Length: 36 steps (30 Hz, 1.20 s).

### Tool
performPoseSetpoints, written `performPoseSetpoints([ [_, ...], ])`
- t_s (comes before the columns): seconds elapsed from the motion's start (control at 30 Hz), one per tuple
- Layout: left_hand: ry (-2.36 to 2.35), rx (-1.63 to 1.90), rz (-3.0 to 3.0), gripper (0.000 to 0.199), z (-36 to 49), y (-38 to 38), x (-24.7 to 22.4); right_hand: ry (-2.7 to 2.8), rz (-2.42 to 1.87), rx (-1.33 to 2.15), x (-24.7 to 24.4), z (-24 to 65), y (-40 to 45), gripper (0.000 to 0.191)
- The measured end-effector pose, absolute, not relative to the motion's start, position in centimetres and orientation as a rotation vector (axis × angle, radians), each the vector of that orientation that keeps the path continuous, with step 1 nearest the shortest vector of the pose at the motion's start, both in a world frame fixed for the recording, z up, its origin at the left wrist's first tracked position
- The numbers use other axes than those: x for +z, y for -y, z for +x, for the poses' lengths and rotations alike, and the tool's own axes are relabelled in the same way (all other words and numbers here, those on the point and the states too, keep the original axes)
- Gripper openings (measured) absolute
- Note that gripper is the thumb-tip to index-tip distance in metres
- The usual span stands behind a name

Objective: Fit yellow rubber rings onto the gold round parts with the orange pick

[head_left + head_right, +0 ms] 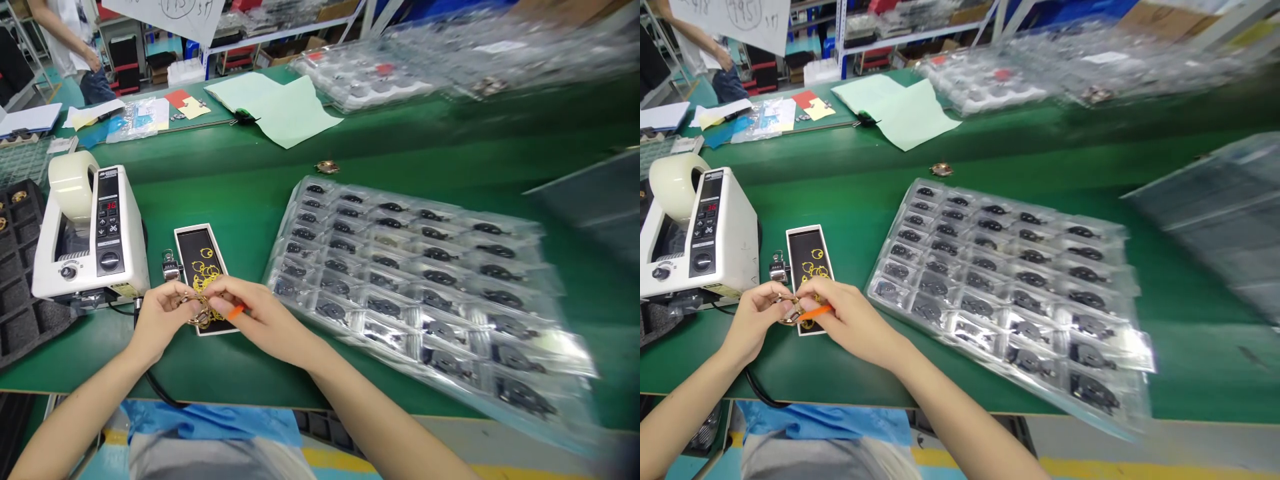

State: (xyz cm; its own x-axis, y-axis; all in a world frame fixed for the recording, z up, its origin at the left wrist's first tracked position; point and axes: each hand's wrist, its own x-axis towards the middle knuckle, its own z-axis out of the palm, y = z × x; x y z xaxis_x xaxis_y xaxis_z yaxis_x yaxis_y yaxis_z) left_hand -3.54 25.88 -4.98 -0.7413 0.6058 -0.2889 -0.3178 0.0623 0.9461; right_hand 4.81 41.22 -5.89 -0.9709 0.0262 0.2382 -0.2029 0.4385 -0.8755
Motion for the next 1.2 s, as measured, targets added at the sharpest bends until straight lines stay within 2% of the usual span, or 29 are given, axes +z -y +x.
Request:
performPoseSetpoints([
  [0.23, -1.642, 1.742, 0.309, 0.022, -3.63, -25.98, -4.9, 2.483, 0.329, 1.514, -6.11, 4.89, -41.02, 0.014],
  [0.6, -1.674, 1.708, 0.316, 0.021, -3.59, -25.95, -5.02, 2.529, 0.228, 1.527, -6.66, 4.73, -40.43, 0.029],
  [0.77, -1.641, 1.725, 0.29, 0.023, -3.77, -25.95, -5.12, 2.609, 0.287, 1.537, -6.08, 4.88, -40.93, 0.023],
  [1.2, -1.596, 1.723, 0.278, 0.024, -3.84, -25.74, -5.49, 2.623, 0.356, 1.242, -6.3, 4.76, -40.8, 0.022],
])
